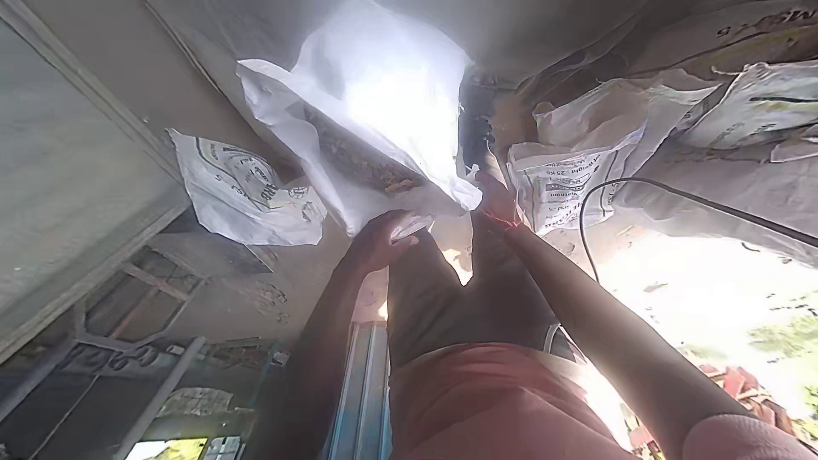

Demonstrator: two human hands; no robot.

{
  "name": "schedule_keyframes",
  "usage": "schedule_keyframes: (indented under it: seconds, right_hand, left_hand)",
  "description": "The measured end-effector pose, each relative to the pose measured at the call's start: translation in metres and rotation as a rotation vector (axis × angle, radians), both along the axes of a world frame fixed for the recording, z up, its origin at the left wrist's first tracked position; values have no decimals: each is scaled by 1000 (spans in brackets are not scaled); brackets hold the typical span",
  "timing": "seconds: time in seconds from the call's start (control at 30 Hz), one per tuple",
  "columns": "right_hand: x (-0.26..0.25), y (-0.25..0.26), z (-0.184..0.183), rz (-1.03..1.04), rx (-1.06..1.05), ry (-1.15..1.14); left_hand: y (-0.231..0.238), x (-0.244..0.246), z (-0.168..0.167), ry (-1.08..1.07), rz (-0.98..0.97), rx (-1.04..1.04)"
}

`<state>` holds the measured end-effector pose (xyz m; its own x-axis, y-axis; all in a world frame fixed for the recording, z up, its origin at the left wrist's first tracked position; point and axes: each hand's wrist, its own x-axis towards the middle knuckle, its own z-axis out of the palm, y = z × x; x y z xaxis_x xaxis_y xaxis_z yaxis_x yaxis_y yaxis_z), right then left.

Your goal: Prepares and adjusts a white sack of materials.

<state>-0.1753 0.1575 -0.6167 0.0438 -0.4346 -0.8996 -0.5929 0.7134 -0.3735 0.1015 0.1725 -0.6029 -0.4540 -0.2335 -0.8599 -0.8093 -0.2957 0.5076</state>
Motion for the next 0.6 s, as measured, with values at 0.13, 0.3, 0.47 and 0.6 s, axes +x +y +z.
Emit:
schedule_keyframes:
  seconds: [0.13, 0.3, 0.47, 0.6]
  right_hand:
    - [6, 5, 18, -140, -57, -73]
    - [-6, 8, 20, -139, 324, -98]
    - [10, 4, 34, -264, 408, -150]
    - [20, 8, 32, -265, 363, -75]
  left_hand:
    - [-14, -12, -7, -170, -223, 21]
    - [-21, -23, -8, -250, -315, -225]
    - [39, 0, 0, -393, 105, -937]
    - [68, -12, 27, -527, 366, -922]
